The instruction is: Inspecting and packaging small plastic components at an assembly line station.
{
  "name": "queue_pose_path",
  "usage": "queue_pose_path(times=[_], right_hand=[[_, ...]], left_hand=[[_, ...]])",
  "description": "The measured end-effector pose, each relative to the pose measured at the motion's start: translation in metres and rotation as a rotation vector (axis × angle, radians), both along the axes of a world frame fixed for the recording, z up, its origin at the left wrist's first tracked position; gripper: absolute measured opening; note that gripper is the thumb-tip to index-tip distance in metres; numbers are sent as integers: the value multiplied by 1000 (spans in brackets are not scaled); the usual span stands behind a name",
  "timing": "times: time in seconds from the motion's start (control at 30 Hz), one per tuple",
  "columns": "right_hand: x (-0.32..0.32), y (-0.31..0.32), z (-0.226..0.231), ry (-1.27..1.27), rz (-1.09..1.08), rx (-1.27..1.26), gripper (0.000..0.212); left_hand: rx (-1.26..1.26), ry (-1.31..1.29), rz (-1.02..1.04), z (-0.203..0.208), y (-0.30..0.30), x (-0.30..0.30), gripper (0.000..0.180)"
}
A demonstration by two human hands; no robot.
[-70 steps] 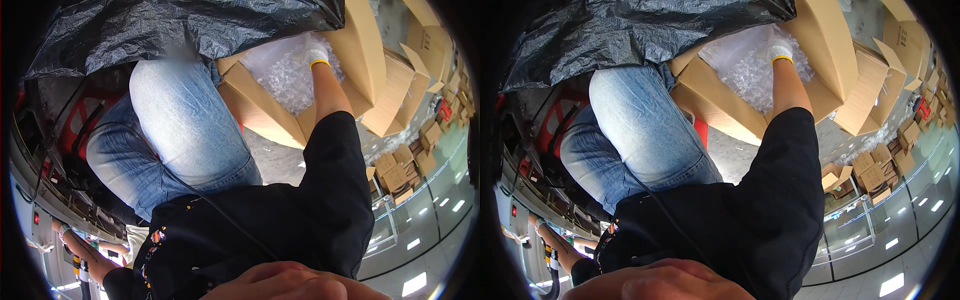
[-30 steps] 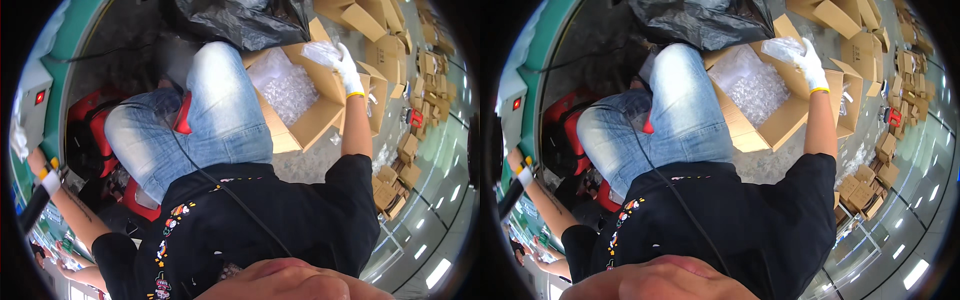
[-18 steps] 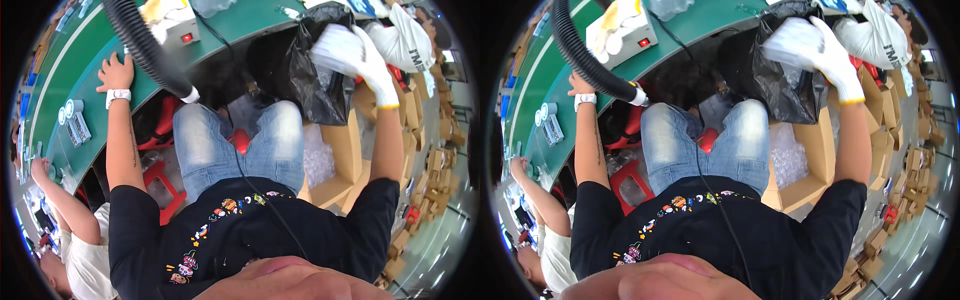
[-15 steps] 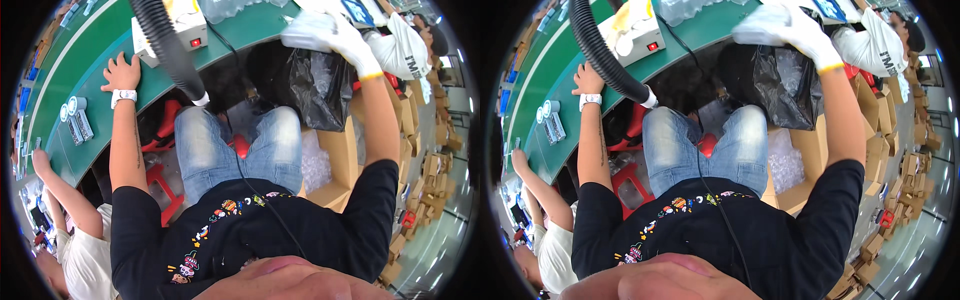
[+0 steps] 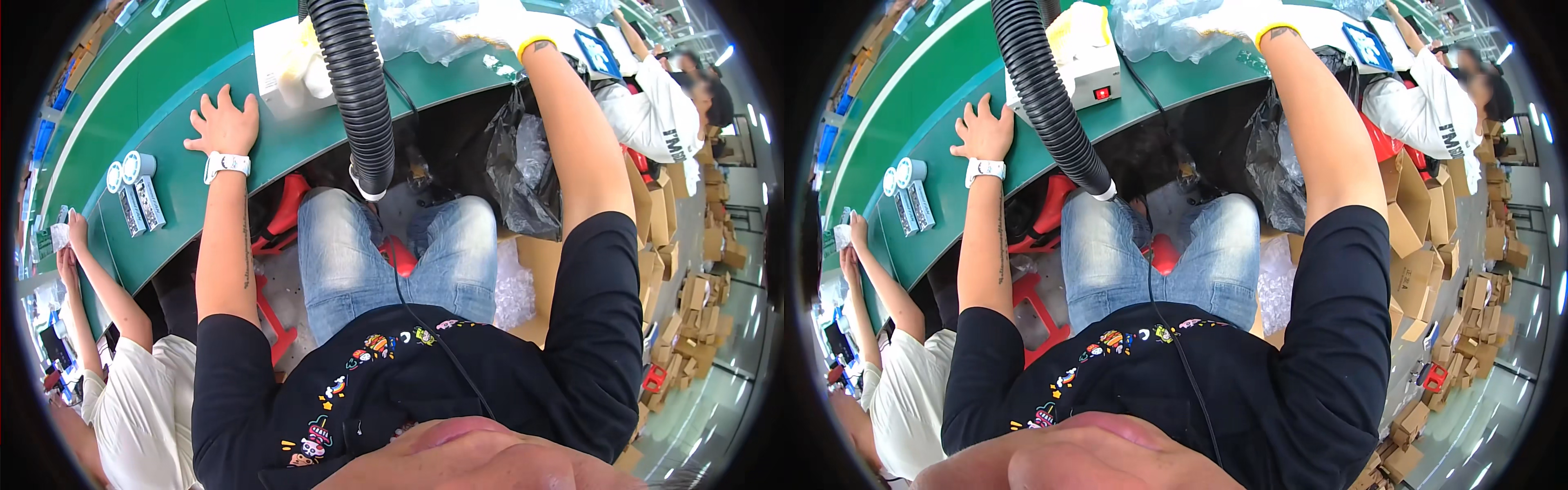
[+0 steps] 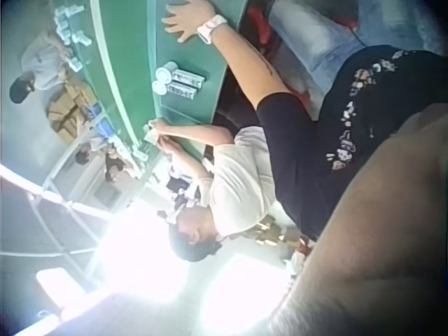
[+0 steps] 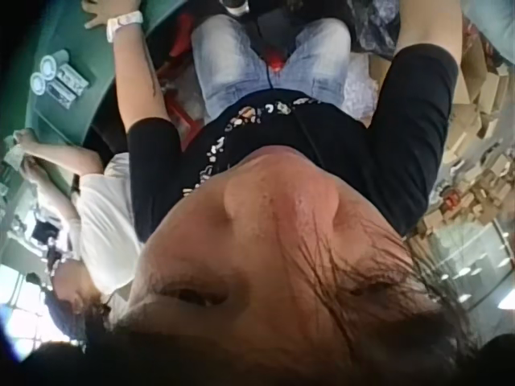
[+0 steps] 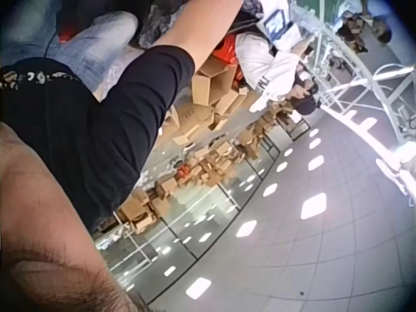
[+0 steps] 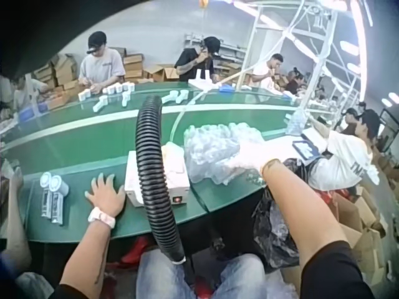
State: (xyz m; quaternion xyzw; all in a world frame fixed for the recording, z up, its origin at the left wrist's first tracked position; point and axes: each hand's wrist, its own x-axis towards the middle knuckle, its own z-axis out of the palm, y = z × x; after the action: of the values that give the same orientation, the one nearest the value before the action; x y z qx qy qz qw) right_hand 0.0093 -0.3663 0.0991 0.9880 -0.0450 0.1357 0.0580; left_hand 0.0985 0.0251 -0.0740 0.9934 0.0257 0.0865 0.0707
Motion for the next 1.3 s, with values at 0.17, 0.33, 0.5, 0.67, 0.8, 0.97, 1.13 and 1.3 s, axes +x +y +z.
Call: queue_pose_path(times=[0.17,0.33,0.5,0.67,0.8,0.97,1.13,1.3], right_hand=[[5,0,6,13,-91,36,116],[-4,-6,27,129,269,524,106],[-31,-15,34,-67,-89,401,84],[-160,-111,-6,-406,-179,922,78],[-345,-213,-128,-683,-298,293,47],[-574,-221,-348,-1140,-1192,911,29],[-679,-135,-496,-340,-1589,714,36],[-665,-131,-570,248,-1619,860,47]], left_hand=[[4,-6,-1,0,-1,0,68],[0,-9,1,2,0,0,68],[-17,-28,-54,-11,9,7,64],[-29,-97,-233,-56,42,34,60],[170,-163,-386,-97,75,80,57],[428,-166,-501,-108,114,137,54],[688,-167,-518,-69,164,160,51],[989,-158,-542,-19,170,153,49]])
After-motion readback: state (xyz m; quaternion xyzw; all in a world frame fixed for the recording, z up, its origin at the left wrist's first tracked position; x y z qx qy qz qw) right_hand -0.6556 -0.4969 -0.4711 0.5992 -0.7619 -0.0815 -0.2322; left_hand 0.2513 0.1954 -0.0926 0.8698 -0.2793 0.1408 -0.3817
